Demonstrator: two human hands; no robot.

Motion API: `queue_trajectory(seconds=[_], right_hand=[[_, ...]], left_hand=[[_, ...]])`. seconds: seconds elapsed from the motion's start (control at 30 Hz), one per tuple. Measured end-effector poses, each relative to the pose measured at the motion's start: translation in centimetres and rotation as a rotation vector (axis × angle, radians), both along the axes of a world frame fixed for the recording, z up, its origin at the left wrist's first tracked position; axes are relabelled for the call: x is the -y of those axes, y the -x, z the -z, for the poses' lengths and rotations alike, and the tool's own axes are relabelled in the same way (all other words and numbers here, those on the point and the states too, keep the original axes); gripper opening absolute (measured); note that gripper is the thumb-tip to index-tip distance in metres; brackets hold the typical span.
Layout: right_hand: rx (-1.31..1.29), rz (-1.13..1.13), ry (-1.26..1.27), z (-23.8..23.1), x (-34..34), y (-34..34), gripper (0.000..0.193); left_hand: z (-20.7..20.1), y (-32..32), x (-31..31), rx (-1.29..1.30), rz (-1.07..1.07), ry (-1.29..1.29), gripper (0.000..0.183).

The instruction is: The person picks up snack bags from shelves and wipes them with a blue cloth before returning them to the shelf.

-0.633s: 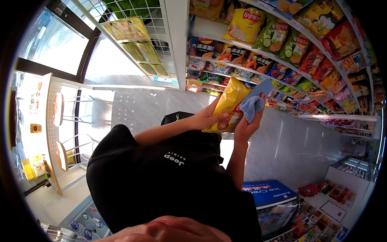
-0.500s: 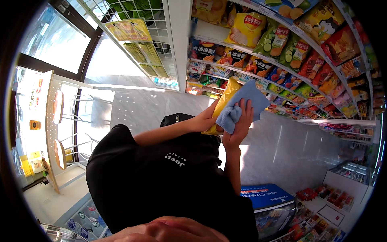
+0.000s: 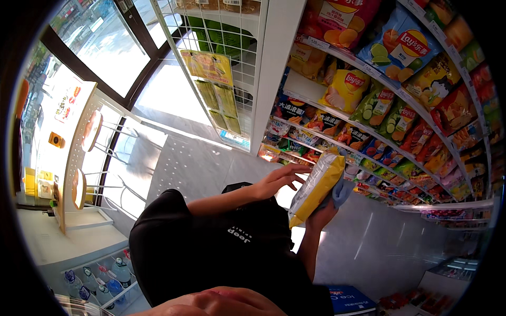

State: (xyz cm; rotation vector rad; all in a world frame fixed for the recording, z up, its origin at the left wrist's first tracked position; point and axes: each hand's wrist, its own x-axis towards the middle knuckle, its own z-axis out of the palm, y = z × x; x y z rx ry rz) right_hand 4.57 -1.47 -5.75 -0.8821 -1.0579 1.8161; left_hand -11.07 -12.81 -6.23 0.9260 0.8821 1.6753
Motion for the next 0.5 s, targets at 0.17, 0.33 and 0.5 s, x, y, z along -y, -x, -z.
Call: queue_trajectory(seconds=[0.17, 0.33, 0.5], right_hand=[[-0.177, -0.14, 0.273, -3.1, 0.9, 1.4, 0.046], [-0.089, -0.257, 0.327, -3.7, 0.7, 1.6, 0.052], [0.097, -0.3, 0.073, -0.9, -0.1, 0.4, 0.054]], left_hand=[[-0.2, 0.2, 0.4, -0.579, -0.359, -0.063, 0.061], [0.9, 0.4, 0.7, -0.248, -0.342, 0.038, 0.098], [0.0, -0.2, 1.8, 0.221, 0.065, 0.174, 0.107]])
